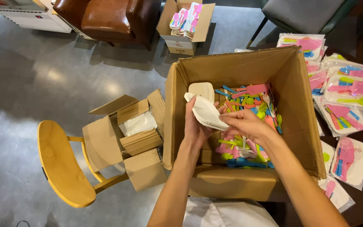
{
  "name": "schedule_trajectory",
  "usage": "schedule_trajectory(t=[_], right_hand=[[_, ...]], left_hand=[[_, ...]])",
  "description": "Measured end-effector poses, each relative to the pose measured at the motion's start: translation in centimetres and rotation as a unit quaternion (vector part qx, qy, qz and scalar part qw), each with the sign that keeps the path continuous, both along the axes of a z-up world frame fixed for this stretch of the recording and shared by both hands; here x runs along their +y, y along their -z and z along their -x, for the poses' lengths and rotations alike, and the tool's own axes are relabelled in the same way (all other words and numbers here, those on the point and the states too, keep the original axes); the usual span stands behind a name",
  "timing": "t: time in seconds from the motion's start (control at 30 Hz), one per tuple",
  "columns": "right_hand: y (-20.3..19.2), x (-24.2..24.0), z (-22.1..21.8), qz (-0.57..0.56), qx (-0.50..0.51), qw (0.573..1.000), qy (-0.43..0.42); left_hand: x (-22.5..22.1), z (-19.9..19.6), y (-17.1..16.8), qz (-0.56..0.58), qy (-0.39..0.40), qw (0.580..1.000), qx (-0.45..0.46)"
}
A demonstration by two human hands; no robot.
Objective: The person places colored plastic cutlery into small bags and then puts the bagged cutlery into cardboard boxes.
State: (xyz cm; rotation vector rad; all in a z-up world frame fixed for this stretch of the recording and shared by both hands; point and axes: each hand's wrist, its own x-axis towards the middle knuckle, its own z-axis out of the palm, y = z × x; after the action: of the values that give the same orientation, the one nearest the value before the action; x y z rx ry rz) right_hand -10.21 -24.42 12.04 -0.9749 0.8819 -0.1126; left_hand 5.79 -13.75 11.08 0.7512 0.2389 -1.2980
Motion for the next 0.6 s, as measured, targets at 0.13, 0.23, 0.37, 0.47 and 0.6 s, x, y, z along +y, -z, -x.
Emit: schedule_trajectory(t=[0.13,0.23,0.37,0.47,0.6], right_hand=[[-3.0,0.7,0.9,0.278,0.049,0.959,0.019],[-6.2,1.9,1.3,0.401,-0.006,0.915,0.035],[-6.4,2.9,1.5,0.439,-0.122,0.890,0.025],[-6.1,2.9,1.6,0.455,-0.117,0.883,0.020],[-7.0,3.2,1.4,0.436,-0.119,0.892,0.024]], left_hand=[[-0.4,-0.1,-1.4,-0.025,-0.023,0.999,0.024],[-0.7,-0.2,-0.3,-0.036,-0.029,0.999,0.025],[-1.2,-0.2,-0.1,-0.050,-0.022,0.998,0.018],[-1.0,-0.2,0.3,-0.055,-0.007,0.998,0.007],[-1.0,0.2,-1.1,-0.051,0.002,0.999,0.004]])
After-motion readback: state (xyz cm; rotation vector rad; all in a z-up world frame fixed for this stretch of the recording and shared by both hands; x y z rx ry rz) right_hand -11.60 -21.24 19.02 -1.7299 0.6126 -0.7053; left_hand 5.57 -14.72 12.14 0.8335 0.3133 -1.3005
